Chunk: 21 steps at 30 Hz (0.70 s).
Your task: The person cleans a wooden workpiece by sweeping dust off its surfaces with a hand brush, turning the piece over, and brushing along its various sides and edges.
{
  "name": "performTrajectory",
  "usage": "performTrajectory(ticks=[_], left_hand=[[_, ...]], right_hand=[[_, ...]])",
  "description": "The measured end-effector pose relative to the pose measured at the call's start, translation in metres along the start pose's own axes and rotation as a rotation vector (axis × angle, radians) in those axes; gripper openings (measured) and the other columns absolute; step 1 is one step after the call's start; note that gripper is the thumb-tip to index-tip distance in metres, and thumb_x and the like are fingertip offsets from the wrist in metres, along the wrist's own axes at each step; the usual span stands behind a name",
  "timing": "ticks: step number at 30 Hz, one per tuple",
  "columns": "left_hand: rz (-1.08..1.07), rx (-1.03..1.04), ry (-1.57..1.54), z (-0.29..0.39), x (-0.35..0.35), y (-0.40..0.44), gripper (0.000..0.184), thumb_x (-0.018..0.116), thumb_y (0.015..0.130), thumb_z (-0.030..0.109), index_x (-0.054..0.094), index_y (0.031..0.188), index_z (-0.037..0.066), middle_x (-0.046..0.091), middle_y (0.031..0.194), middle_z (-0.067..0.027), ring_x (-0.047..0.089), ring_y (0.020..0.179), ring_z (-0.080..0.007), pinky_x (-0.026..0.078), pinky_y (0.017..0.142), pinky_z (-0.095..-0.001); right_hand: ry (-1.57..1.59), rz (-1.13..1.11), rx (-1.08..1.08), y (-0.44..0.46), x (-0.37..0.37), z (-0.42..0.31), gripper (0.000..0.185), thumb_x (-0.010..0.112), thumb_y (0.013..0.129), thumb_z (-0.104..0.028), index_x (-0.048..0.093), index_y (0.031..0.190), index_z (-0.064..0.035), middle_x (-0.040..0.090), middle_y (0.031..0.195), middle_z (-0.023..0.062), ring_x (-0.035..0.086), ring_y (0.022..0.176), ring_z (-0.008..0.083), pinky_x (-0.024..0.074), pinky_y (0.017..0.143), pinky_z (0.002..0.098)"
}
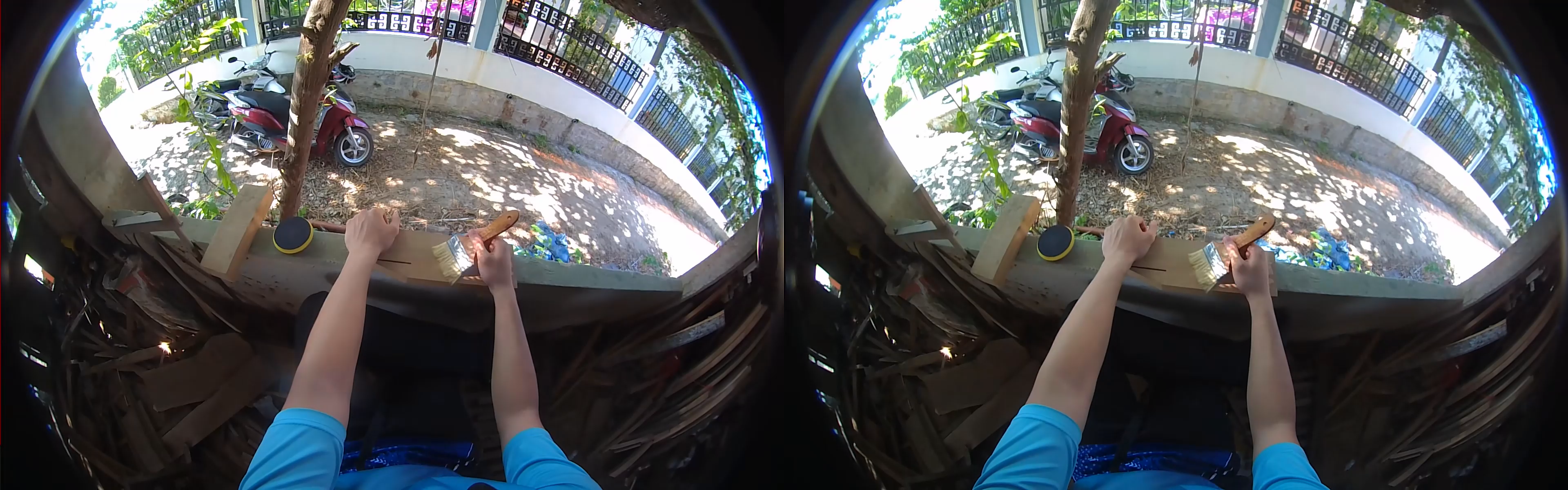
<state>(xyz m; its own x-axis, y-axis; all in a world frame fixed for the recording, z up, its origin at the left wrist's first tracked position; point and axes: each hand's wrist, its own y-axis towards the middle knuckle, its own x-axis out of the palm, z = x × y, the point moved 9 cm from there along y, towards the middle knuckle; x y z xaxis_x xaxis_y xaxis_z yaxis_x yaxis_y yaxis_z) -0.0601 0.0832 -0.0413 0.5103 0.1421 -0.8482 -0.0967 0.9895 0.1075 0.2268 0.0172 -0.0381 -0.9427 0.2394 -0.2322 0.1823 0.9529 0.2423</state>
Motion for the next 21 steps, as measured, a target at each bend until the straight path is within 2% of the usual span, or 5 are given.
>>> performTrajectory(ticks=[12, 21], left_hand=[[-0.015, 0.003, -0.002, 0.0, 0.001, 0.001, 0.045, 0.065, 0.092, 0.05, 0.077, 0.083, 0.007, 0.075, 0.09, -0.0208, 0.072, 0.094, -0.0371, 0.055, 0.089, -0.0471], [-0.029, 0.003, 0.006, 0.003, -0.003, -0.002, 0.043, 0.062, 0.093, 0.047, 0.079, 0.088, 0.007, 0.076, 0.089, -0.0201, 0.073, 0.092, -0.0368, 0.056, 0.088, -0.0465]], right_hand=[[-0.034, -0.005, 0.094, -0.005, -0.001, -0.008, 0.024, 0.069, 0.101, -0.022, 0.07, 0.097, 0.0016, 0.064, 0.071, -0.0007, 0.059, 0.061, 0.0048, 0.0461, 0.057, 0.0249], [-0.102, -0.008, 0.086, -0.002, -0.002, -0.001, 0.023, 0.069, 0.1, -0.022, 0.069, 0.098, 0.0009, 0.064, 0.072, 0.0001, 0.058, 0.062, 0.0058, 0.0446, 0.057, 0.0254]])
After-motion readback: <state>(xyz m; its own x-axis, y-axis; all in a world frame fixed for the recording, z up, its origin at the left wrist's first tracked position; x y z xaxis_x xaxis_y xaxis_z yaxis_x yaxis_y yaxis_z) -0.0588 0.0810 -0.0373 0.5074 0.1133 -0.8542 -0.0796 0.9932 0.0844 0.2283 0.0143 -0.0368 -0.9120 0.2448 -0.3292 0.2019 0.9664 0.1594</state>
